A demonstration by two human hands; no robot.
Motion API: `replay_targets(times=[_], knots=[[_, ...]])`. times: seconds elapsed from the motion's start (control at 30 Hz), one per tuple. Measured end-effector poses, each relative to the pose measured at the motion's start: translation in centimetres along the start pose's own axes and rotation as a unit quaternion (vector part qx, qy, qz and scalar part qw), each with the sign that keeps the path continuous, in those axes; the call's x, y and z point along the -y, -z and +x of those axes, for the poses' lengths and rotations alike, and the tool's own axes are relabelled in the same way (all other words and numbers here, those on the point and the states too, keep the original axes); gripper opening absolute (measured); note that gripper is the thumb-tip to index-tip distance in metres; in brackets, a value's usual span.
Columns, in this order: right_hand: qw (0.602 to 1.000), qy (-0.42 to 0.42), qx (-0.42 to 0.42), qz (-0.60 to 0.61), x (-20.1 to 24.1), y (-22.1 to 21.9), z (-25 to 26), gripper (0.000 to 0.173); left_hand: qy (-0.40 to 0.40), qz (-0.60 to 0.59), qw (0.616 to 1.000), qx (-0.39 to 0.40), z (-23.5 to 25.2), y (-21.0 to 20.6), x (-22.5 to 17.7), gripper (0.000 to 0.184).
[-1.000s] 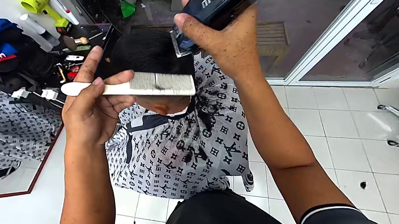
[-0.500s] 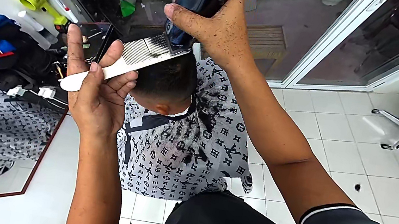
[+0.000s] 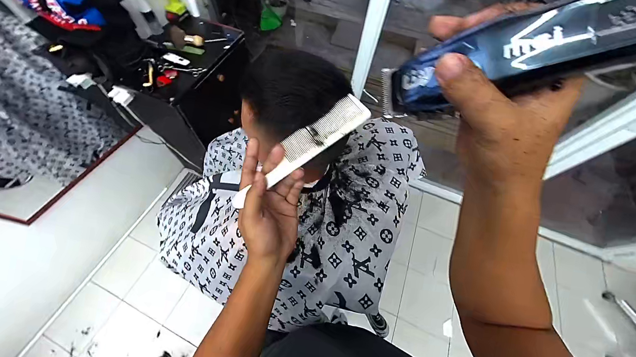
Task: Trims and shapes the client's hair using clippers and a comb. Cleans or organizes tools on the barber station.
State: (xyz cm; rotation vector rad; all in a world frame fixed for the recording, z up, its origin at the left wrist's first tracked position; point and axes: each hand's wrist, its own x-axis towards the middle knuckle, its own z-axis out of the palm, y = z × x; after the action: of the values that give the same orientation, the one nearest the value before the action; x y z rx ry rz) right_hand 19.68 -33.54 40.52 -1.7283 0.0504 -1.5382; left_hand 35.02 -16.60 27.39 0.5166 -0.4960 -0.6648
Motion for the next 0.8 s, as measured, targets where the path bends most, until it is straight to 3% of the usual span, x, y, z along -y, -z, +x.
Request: replay_targets(times=[0.17,0.33,0.53,0.6,0.67,0.73,0.8], knots=[[0.999,-0.002,0.038,0.034,-0.5,4.8,-0.8,0.04,-0.177,-0.122,0.969,-0.122,0.2,2.4,-0.5,0.039],[0.996,-0.012,0.068,0.059,-0.9,6.1,-0.6,0.039,-0.082,-0.202,0.974,-0.061,-2.8,-1.6,5.5,0.04],[0.994,-0.037,0.082,0.057,-0.5,8.2,-0.7,0.045,-0.187,-0.287,0.921,-0.188,0.0,4.7,3.4,0.036],[0.995,-0.032,0.075,0.06,-0.8,8.7,-0.5,0.046,-0.165,-0.194,0.953,-0.163,-0.5,1.5,2.2,0.036],[0.995,-0.032,0.072,0.068,-1.4,8.9,-0.1,0.044,-0.096,-0.024,0.988,-0.115,-1.3,-3.0,1.3,0.037],[0.994,-0.039,0.07,0.076,-1.9,9.3,0.3,0.043,-0.047,0.094,0.992,-0.069,-0.7,-5.6,0.1,0.039],[0.992,-0.042,0.071,0.098,-2.9,10.0,0.8,0.045,-0.054,0.137,0.984,-0.097,1.9,-5.9,-1.3,0.036]])
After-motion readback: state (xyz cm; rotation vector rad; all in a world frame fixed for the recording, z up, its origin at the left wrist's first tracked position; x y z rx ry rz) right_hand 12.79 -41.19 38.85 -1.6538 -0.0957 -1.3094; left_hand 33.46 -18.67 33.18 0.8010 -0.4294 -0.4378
